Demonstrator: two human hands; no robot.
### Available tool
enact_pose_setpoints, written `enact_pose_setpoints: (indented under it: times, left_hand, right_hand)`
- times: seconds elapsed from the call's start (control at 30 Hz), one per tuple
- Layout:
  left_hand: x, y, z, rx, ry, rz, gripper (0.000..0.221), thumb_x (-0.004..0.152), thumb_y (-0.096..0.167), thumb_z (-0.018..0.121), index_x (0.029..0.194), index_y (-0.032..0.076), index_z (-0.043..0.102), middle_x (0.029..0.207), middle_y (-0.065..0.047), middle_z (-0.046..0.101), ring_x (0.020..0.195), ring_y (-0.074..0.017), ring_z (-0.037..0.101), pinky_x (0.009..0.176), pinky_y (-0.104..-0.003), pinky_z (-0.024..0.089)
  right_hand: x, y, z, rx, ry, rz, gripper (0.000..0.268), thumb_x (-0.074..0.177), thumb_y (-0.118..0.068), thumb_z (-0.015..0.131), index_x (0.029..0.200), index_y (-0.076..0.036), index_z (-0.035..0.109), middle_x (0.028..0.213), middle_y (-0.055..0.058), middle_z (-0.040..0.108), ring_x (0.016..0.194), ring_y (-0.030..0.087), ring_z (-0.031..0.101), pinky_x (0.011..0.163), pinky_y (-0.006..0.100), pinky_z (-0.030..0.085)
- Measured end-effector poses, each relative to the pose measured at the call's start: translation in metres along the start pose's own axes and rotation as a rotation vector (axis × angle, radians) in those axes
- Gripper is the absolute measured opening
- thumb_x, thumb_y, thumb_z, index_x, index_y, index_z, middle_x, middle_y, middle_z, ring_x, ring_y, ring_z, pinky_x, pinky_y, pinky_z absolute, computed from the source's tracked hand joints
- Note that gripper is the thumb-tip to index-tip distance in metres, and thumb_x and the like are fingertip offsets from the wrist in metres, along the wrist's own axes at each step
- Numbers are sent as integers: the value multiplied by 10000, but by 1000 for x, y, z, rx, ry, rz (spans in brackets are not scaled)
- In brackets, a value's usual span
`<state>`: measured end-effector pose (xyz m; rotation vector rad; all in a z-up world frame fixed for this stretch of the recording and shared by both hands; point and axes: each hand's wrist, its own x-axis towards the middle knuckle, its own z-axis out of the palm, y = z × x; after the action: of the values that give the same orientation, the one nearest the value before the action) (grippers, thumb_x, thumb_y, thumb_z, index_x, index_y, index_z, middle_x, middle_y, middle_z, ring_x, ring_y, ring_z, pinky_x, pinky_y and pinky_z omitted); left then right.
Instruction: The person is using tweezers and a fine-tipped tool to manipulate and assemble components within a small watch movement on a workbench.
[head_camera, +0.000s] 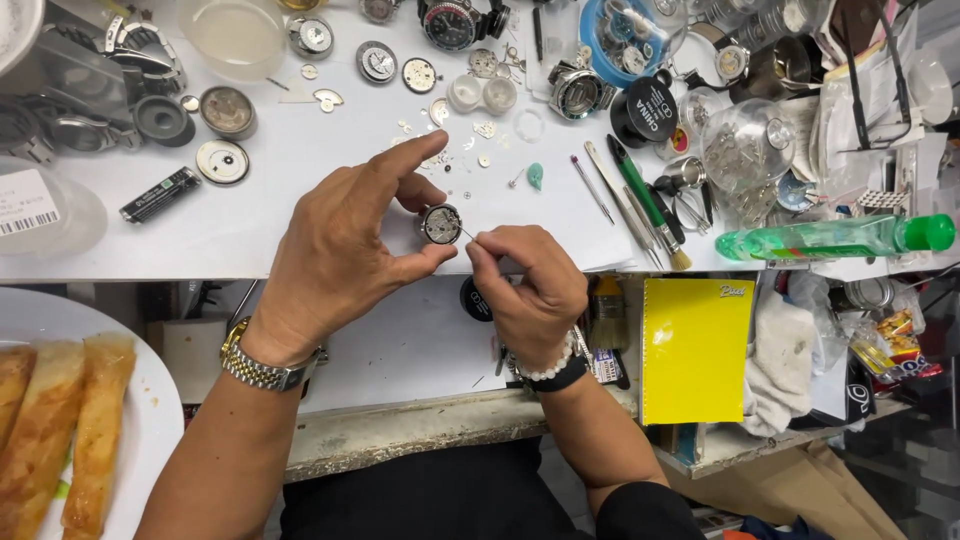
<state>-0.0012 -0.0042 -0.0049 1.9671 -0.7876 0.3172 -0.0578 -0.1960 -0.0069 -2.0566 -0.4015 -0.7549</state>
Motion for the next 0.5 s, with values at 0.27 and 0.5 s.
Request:
enact_pose_setpoints:
  times: [0.27,0.5]
  left_hand:
    - [-1,0,1,-1,7,-4,944,779,114,977,1529,114,404,1084,-32,739,905,-167,682,853,-334,589]
    - [-2,-2,4,62,37,54,953,795,140,1021,1529,94,414,1015,-24,706,847,-154,660,812,-329,582]
  right_hand:
    - [3,2,5,-54,-10,10,104,900,43,769,972,-1,708,869,132,731,793,237,720,730,305,594]
    - [2,0,5,-59,-10,21,82,891,43,769,937,6,710,842,129,729,767,228,715,680,287,575]
